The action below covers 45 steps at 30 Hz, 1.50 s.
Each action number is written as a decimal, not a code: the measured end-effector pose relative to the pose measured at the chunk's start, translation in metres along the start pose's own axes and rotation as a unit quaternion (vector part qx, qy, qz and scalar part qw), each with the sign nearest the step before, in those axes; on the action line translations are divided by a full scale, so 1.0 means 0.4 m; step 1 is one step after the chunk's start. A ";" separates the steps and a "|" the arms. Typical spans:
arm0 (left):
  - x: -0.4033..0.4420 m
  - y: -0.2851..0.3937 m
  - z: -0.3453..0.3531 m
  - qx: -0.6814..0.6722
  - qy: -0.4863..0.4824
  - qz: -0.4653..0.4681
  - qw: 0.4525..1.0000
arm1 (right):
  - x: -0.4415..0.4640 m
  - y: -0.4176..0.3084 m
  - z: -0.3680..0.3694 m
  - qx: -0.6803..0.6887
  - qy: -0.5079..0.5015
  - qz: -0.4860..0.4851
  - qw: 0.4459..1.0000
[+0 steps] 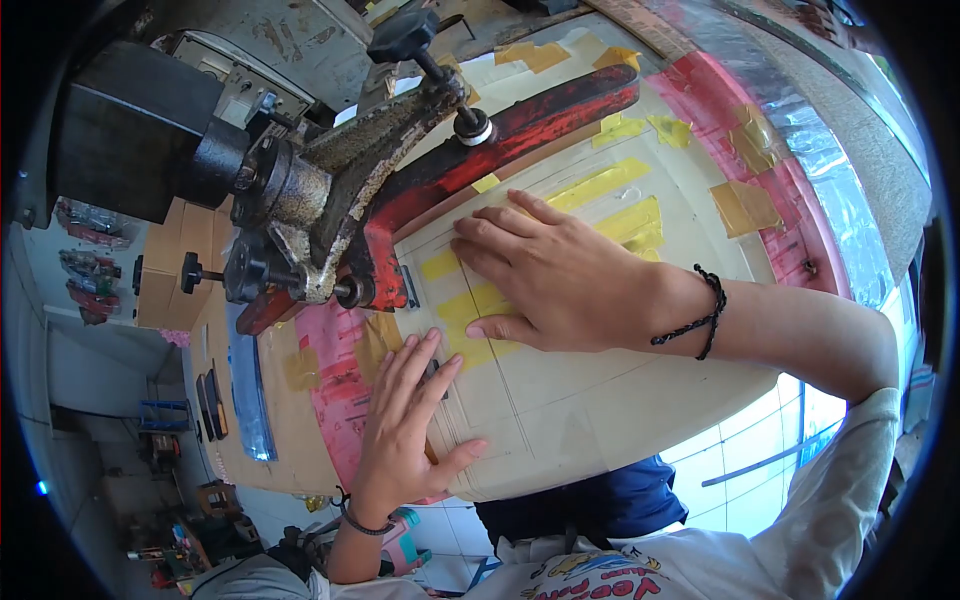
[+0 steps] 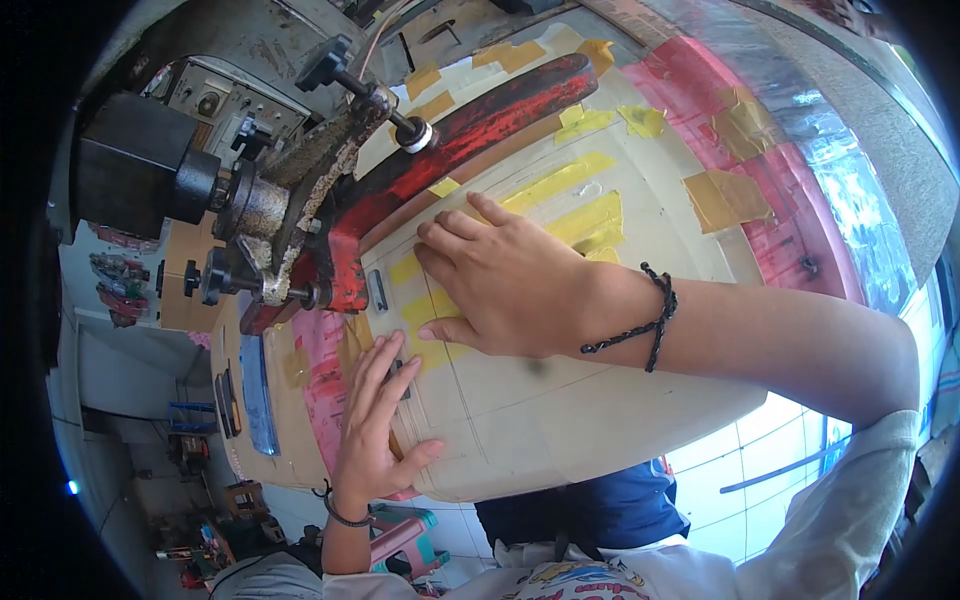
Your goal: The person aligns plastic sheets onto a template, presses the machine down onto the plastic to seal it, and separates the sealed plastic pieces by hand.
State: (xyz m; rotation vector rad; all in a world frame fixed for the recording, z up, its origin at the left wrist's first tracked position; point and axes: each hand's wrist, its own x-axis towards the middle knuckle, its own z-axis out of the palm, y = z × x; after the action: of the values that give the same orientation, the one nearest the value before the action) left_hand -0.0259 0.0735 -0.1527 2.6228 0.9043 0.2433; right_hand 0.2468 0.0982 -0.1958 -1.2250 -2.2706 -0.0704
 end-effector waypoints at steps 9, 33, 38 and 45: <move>0.001 0.000 0.000 0.006 0.006 0.005 1.000 | -0.031 -0.070 -0.035 0.027 -0.067 0.034 0.997; 0.002 0.007 0.001 -0.012 0.009 -0.008 1.000 | -0.028 -0.079 -0.045 0.010 -0.036 0.011 0.999; 0.001 0.006 0.002 -0.010 0.013 -0.010 1.000 | -0.027 -0.083 -0.039 -0.001 -0.016 0.012 1.000; 0.017 0.018 -0.003 -0.021 0.018 -0.018 0.999 | -0.018 -0.080 -0.042 0.016 -0.023 0.028 0.999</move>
State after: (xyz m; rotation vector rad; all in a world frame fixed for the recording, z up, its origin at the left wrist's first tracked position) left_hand -0.0169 0.0729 -0.1485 2.5688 0.9472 0.2964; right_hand 0.2323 0.0693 -0.1784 -1.2862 -2.2664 0.0151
